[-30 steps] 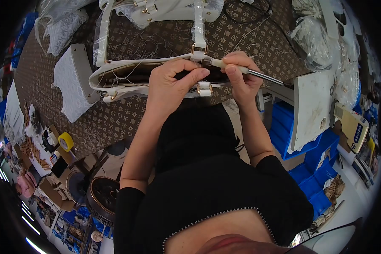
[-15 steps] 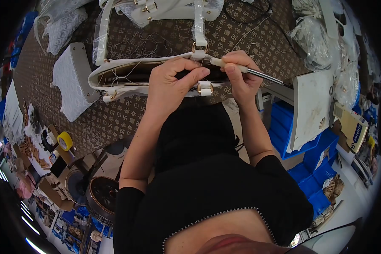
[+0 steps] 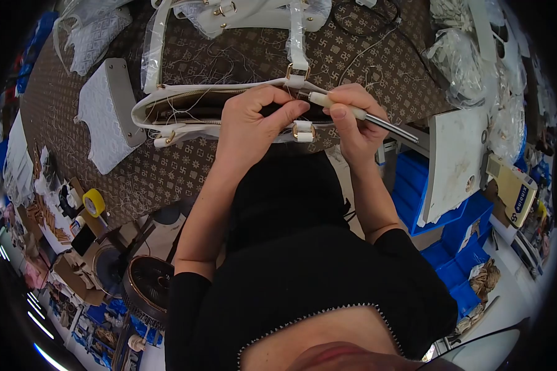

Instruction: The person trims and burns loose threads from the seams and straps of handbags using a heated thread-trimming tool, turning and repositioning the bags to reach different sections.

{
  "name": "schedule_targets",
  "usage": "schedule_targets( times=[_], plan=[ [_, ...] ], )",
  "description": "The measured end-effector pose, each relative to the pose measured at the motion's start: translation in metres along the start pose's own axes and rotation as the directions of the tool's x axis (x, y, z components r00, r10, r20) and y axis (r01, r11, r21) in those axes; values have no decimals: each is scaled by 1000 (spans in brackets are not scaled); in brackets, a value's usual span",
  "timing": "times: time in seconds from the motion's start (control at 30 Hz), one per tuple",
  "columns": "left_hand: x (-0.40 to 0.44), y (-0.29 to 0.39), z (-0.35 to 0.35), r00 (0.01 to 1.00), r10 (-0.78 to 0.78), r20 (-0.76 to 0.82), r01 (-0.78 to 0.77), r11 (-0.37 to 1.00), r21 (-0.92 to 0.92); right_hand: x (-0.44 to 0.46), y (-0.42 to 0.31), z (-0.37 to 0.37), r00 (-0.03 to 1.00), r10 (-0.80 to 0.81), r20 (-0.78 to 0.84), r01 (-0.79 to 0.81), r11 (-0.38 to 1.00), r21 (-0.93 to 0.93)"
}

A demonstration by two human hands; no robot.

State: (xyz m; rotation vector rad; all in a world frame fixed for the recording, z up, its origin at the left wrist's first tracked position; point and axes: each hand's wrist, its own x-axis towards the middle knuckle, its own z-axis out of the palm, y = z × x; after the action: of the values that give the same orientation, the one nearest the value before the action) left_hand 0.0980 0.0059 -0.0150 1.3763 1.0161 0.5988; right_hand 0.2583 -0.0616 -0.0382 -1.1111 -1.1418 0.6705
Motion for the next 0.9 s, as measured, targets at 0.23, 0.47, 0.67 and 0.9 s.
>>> schedule_targets(
  times=[0.23, 0.47, 0.67, 0.9],
  plan=[
    [-1, 1, -1, 1000, 4, 10, -4, 1000, 10, -2, 1, 6, 998, -58, 34, 63, 989, -137],
    [-1, 0, -3, 999, 29, 25, -29, 999, 16, 1, 2, 6, 994, -98, 56, 106, 980, -167],
    [-1, 0, -4, 999, 44, 32, -45, 999, 25, 1, 3, 6, 993, -99, 62, 108, 980, -165],
    [0, -1, -4, 999, 44, 25, -45, 999, 26, 1, 3, 5, 994, -78, 72, 89, 983, -159]
  ],
)
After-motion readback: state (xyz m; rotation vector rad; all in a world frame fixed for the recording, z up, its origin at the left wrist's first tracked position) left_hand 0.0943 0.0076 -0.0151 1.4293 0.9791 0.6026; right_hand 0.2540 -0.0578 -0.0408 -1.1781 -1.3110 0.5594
